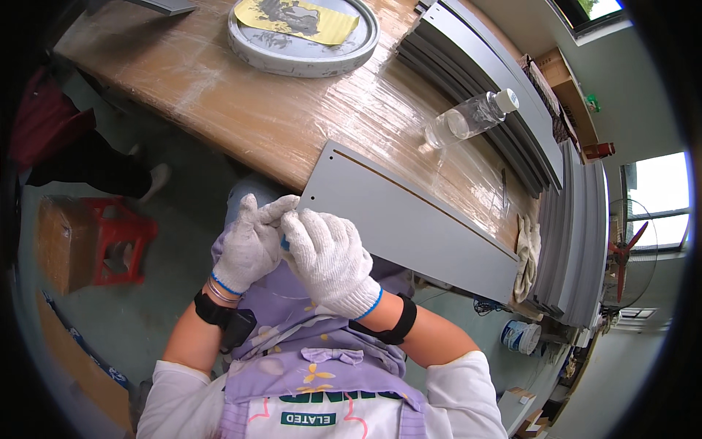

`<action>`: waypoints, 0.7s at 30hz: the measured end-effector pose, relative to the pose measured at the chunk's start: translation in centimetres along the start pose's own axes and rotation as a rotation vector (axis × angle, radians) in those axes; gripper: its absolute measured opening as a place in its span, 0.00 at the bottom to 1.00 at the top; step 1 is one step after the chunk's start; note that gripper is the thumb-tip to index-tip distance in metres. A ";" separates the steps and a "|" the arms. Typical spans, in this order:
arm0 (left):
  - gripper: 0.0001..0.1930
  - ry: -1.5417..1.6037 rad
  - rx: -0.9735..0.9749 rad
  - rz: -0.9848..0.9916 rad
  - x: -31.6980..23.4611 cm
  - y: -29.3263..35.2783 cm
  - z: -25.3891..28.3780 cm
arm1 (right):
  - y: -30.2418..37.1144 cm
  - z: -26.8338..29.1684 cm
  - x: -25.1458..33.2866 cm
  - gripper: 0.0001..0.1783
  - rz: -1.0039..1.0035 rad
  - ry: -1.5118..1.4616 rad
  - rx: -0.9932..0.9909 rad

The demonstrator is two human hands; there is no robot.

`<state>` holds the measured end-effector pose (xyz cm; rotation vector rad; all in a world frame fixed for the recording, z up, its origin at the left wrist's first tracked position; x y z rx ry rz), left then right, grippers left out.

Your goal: The person cleans and sands gray metal panels at a workbench. They wipe the surface with a cloth, then use a blue sanding block to smooth the edges and surface. The person handles the panels one at a time, flipping them over to treat different sides.

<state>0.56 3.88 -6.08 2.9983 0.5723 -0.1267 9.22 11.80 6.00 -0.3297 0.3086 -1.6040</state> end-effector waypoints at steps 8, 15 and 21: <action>0.41 0.030 -0.018 -0.011 -0.4 0.2 0.1 | 1.7 1.1 -0.8 0.34 -0.017 0.081 0.098; 0.40 0.060 -0.051 -0.031 -0.2 0.3 -0.1 | -1.5 0.1 0.6 0.33 -0.006 0.022 0.137; 0.40 0.077 -0.011 -0.021 -0.2 0.1 -0.1 | 0.4 0.8 -0.2 0.32 -0.012 0.137 0.187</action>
Point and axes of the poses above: each hand's wrist, its own y-axis away from the middle knuckle, its own z-axis out of the back of the hand, x = y × z, the point moved 4 cm from there along -y, towards the middle knuckle, and after that the axes turned 10 degrees about y, right-handed, at the moved point
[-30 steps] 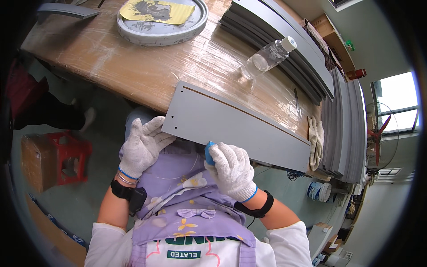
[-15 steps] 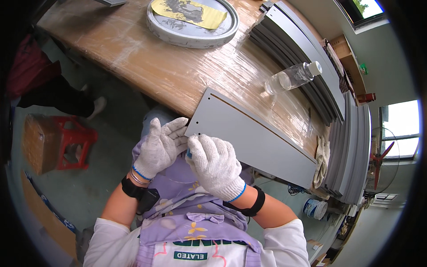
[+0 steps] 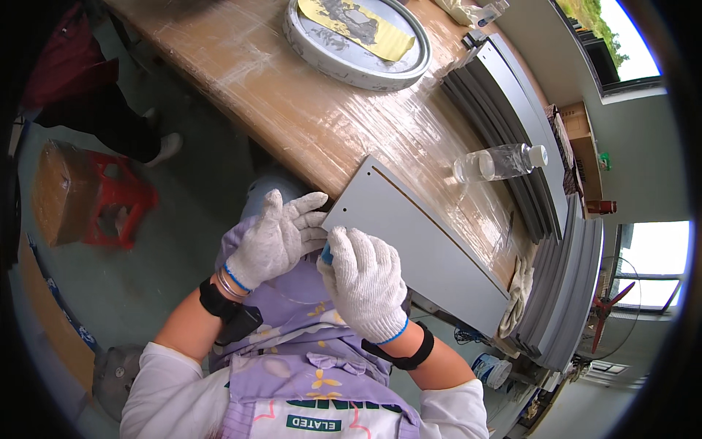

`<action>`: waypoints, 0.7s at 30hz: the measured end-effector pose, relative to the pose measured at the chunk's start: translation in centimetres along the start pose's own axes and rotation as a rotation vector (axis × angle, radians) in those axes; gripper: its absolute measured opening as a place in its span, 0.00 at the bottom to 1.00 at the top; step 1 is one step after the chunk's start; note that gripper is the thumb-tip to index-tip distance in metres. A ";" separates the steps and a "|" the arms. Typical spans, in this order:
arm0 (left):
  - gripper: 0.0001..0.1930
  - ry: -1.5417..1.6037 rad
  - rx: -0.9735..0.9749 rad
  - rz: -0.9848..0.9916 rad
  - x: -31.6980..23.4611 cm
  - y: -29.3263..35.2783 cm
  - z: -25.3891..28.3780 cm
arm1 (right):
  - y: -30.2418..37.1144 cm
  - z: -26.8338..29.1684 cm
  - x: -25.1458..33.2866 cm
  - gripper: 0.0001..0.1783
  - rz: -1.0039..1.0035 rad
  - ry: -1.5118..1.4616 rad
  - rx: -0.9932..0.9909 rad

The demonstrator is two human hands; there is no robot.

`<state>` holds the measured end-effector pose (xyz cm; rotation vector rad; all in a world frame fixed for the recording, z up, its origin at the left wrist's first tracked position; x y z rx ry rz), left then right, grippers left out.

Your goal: The person cleans and sands gray metal panels at a workbench. They wipe the surface with a cloth, then use a blue sanding block to smooth the edges and surface. The person handles the panels one at a time, flipping them over to treat different sides.

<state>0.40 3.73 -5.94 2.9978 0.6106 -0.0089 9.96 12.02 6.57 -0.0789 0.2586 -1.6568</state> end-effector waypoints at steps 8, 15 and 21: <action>0.41 0.012 0.032 -0.018 0.0 0.3 0.1 | -0.5 -0.2 0.7 0.34 0.020 -0.024 -0.044; 0.42 -0.044 -0.015 -0.028 0.1 0.1 0.2 | -0.9 -0.5 0.7 0.34 0.015 -0.058 -0.136; 0.41 -0.089 -0.099 -0.049 0.1 0.0 0.1 | 4.2 0.2 -2.5 0.34 -0.075 -0.063 -0.193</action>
Point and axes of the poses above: each hand's wrist, its own y-axis away from the middle knuckle, its own z-axis out of the back of the hand, x = y × z, the point moved 4 cm from there along -y, towards the middle knuckle, and after that the axes turned 10 degrees about y, right-handed, at the moved point
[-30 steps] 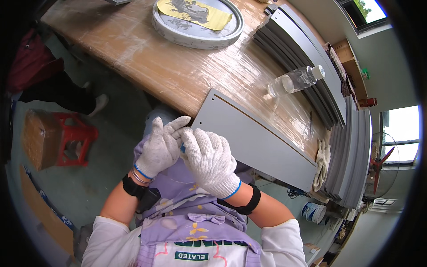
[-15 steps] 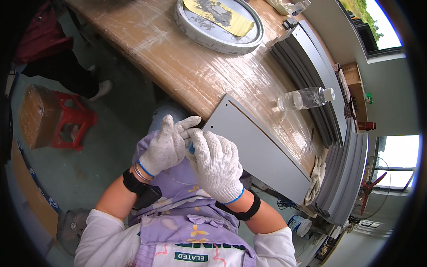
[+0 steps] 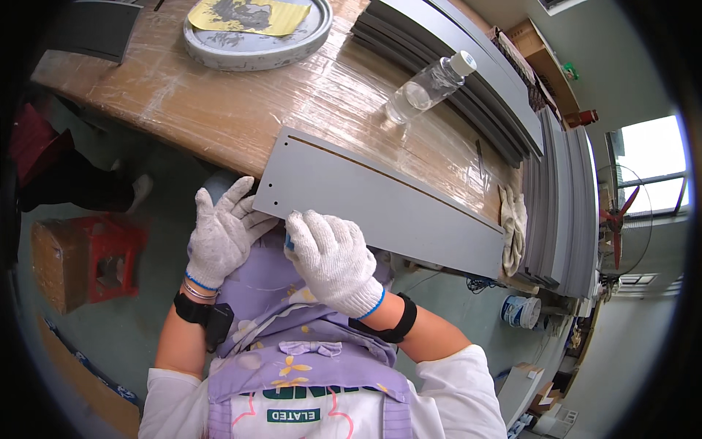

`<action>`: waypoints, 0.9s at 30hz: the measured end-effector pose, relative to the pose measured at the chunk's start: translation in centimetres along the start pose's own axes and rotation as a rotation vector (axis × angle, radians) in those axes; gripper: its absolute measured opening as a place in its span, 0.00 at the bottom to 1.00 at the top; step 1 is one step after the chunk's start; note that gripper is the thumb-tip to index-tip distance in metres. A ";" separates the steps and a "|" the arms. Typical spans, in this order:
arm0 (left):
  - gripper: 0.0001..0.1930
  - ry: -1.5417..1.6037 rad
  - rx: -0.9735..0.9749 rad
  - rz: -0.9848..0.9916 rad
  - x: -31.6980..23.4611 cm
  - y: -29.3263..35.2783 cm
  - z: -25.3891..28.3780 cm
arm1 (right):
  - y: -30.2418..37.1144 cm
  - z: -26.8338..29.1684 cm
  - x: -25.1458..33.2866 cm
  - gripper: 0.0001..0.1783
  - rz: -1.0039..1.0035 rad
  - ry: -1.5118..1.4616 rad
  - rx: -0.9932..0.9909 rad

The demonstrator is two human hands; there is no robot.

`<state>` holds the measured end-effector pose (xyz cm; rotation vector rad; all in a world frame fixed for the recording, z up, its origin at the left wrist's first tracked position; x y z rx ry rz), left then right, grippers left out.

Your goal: The person cleans and sands gray metal panels at a workbench. They wipe the surface with a cloth, then use a blue sanding block to smooth the edges and surface. The person handles the panels one at a time, flipping them over to treat different sides.

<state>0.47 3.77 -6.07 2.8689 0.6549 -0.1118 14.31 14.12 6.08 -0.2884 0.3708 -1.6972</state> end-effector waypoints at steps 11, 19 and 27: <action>0.39 -0.144 0.036 -0.053 0.2 0.0 -1.5 | 20.7 6.4 -12.5 0.33 -0.409 0.308 -0.140; 0.37 -0.335 0.016 -0.060 0.4 0.1 -1.8 | 22.3 7.6 -13.0 0.32 -0.486 0.234 -0.262; 0.38 -0.353 -0.415 -0.267 1.5 0.0 -3.2 | 29.3 9.0 -18.2 0.31 -0.712 0.461 -0.304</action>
Point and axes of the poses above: each hand's wrist, its own y-axis away from the middle knuckle, its own z-axis out of the back of the hand, x = y × z, the point moved 4 cm from there along -y, towards the middle knuckle, and after that the axes turned 10 degrees about y, right-handed, at the moved point
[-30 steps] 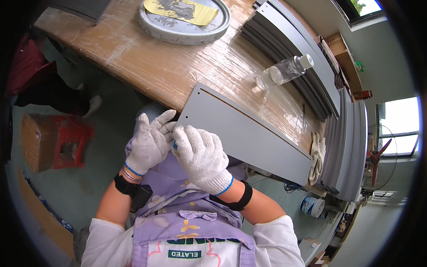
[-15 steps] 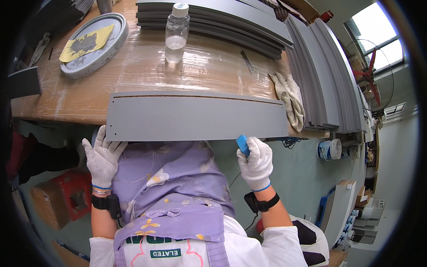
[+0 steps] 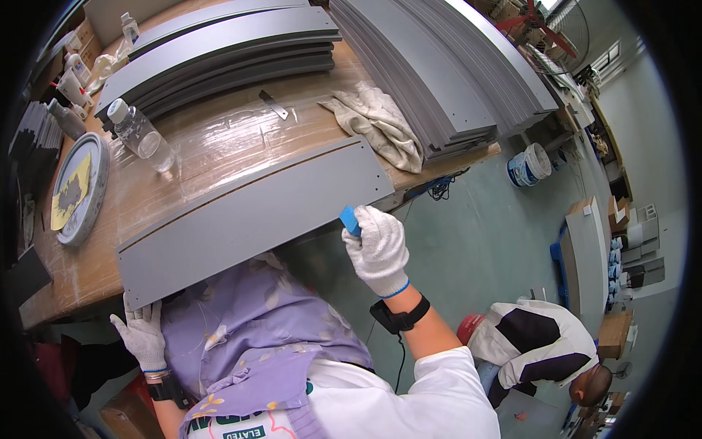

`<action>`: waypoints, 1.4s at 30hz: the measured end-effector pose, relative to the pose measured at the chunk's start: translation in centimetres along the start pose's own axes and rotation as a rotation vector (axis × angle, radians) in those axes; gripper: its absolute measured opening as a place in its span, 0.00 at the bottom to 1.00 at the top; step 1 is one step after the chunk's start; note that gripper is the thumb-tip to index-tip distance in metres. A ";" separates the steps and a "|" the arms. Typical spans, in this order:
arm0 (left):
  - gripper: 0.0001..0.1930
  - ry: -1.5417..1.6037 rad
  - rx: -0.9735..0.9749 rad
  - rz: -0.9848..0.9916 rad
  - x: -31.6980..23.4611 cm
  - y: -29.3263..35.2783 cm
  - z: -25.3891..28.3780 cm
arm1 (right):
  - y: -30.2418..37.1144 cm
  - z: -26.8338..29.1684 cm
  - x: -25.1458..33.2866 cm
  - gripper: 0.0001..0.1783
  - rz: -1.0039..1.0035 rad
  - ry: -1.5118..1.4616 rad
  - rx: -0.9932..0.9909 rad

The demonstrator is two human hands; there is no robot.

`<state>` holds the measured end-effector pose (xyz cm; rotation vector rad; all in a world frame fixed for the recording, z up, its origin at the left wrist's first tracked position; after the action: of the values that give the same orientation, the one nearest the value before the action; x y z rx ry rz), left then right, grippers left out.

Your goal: The person cleans and sands gray metal panels at a workbench. They wipe the surface with a cloth, then use a blue sanding block to smooth the edges and surface. The person handles the panels one at a time, flipping them over to treat different sides.

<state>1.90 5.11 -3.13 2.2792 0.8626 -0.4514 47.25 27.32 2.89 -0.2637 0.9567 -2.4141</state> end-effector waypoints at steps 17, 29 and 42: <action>0.38 0.003 0.145 0.051 0.3 -0.7 0.4 | 1.1 0.6 -7.1 0.26 -0.369 0.088 0.027; 0.38 0.198 0.368 0.162 -0.5 -0.6 1.4 | -2.4 -0.3 12.7 0.32 0.118 -0.454 0.214; 0.43 0.287 0.382 0.259 -0.3 -1.0 2.8 | -23.1 -6.8 36.4 0.21 0.411 -0.810 0.497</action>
<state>0.79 3.62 -5.44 2.8137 0.6397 -0.1842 4.87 25.82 13.23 -0.7022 0.0303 -1.8124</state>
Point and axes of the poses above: each hand's wrist, its own y-axis away from the middle knuckle, its own z-axis out of the back of the hand, x = y × z, the point moved 4 cm from there along -y, towards the middle knuckle, and after that the axes turned 10 degrees about y, right-handed, at the moved point
